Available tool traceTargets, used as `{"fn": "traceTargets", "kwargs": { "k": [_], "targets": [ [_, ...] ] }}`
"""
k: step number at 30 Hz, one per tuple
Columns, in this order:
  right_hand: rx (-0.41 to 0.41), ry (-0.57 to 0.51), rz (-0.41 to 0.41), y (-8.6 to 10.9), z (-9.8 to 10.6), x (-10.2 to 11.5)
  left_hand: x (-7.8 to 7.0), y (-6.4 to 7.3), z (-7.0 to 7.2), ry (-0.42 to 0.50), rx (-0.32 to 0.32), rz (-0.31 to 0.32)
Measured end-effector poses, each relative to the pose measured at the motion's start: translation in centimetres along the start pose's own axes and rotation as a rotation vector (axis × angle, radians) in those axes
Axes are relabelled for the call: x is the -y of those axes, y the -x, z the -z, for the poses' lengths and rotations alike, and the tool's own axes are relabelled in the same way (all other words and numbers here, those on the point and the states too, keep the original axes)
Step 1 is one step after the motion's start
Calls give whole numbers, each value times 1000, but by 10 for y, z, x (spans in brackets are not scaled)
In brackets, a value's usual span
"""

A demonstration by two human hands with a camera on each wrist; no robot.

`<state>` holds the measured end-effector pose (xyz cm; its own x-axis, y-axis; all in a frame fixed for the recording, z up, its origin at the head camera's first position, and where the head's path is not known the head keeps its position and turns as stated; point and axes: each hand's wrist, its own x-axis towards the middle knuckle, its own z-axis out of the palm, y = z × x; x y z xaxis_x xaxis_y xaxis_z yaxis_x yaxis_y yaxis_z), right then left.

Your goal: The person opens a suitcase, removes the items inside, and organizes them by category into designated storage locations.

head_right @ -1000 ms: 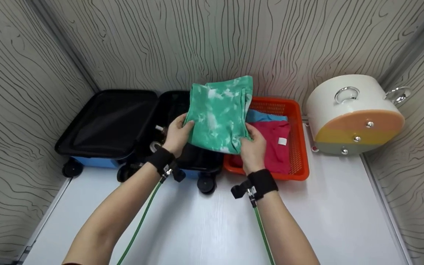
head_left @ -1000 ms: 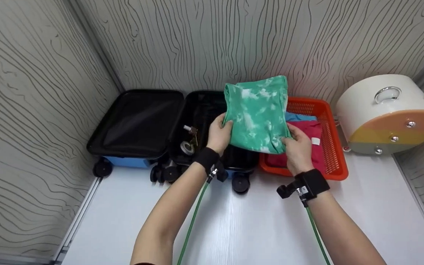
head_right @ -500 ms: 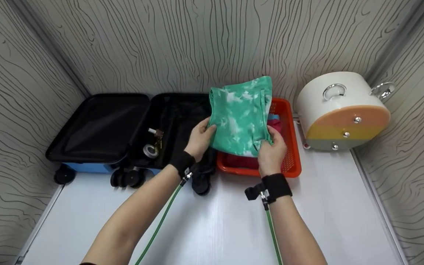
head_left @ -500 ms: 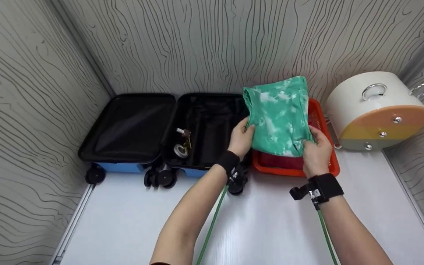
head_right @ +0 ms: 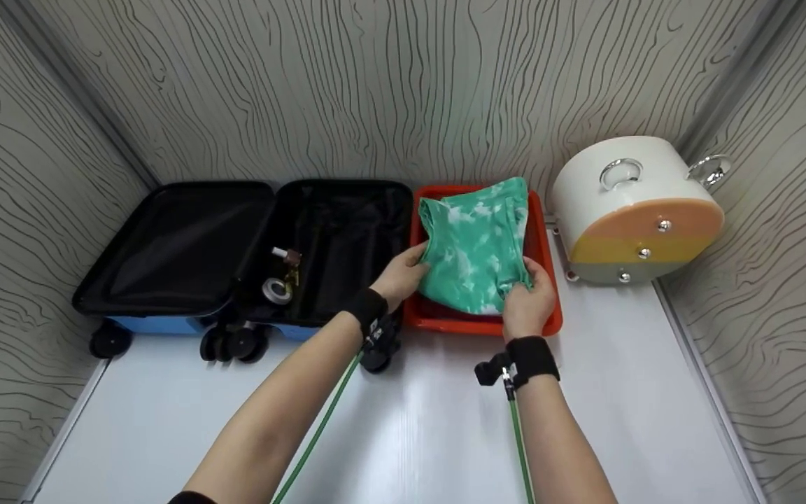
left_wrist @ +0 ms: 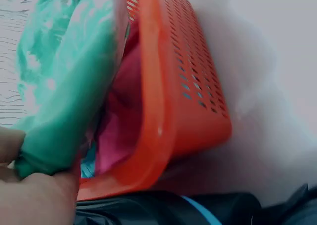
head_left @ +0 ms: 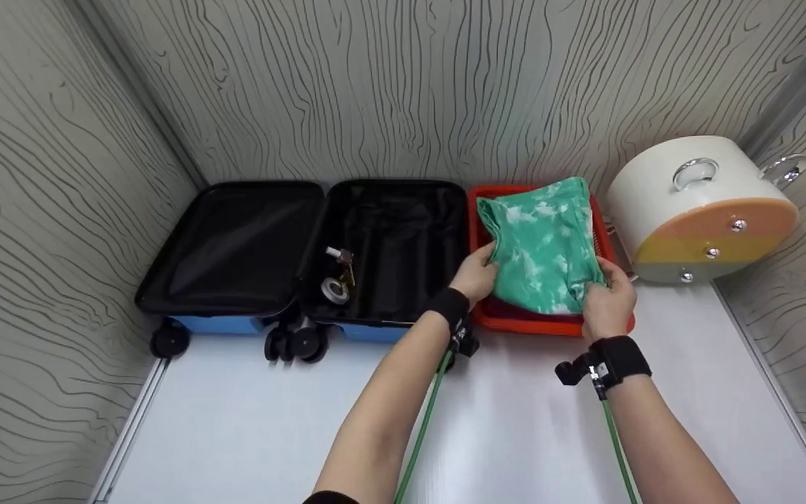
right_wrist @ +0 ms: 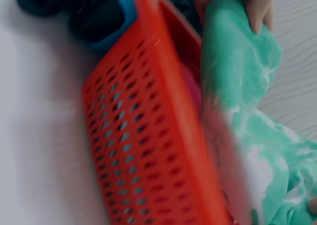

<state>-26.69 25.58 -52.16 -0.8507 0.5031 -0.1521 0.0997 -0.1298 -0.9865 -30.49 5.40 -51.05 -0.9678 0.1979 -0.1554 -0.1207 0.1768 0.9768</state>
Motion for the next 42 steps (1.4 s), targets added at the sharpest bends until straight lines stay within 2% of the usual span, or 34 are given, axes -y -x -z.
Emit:
{"fn": "traceTargets", "kwargs": {
  "k": [4, 7, 9, 11, 13, 16, 19, 21, 22, 24, 26, 30, 34, 37, 42],
  "targets": [
    [43, 109, -10, -7, 4, -11, 2, 1, -1, -180, 31, 5],
    [115, 307, 20, -12, 12, -12, 3, 4, -1, -361, 84, -21],
    [170, 485, 84, -16, 19, -11, 3, 6, -2, -502, 110, -40],
    [206, 661, 183, -19, 25, -10, 4, 9, -2, -681, 121, -79],
    [218, 811, 299, -20, 29, -12, 5, 12, -4, -863, 106, -137],
    [162, 1001, 525, -20, 31, -18, 9, 15, -6, -1101, 51, -261],
    [92, 1089, 719, -18, 32, -25, 13, 16, -7, -1269, 10, -380],
    [87, 1100, 791, -18, 33, -28, 14, 18, -7, -1379, 9, -435],
    [102, 1107, 803, -18, 34, -29, 15, 18, -6, -1427, 16, -452],
    [161, 1140, 801, -17, 36, -28, 16, 19, -6, -1504, 41, -463],
    [241, 1200, 770, -17, 38, -25, 15, 20, -6, -1548, 81, -444],
    [410, 1292, 657, -18, 37, -17, 17, 20, -9, -1601, 179, -353],
    [542, 1320, 521, -22, 34, -11, 22, 21, -12, -1620, 248, -273],
    [598, 1342, 431, -25, 31, -9, 26, 22, -13, -1635, 275, -249],
    [626, 1396, 322, -29, 26, -7, 27, 23, -16, -1667, 291, -214]
  ]
}}
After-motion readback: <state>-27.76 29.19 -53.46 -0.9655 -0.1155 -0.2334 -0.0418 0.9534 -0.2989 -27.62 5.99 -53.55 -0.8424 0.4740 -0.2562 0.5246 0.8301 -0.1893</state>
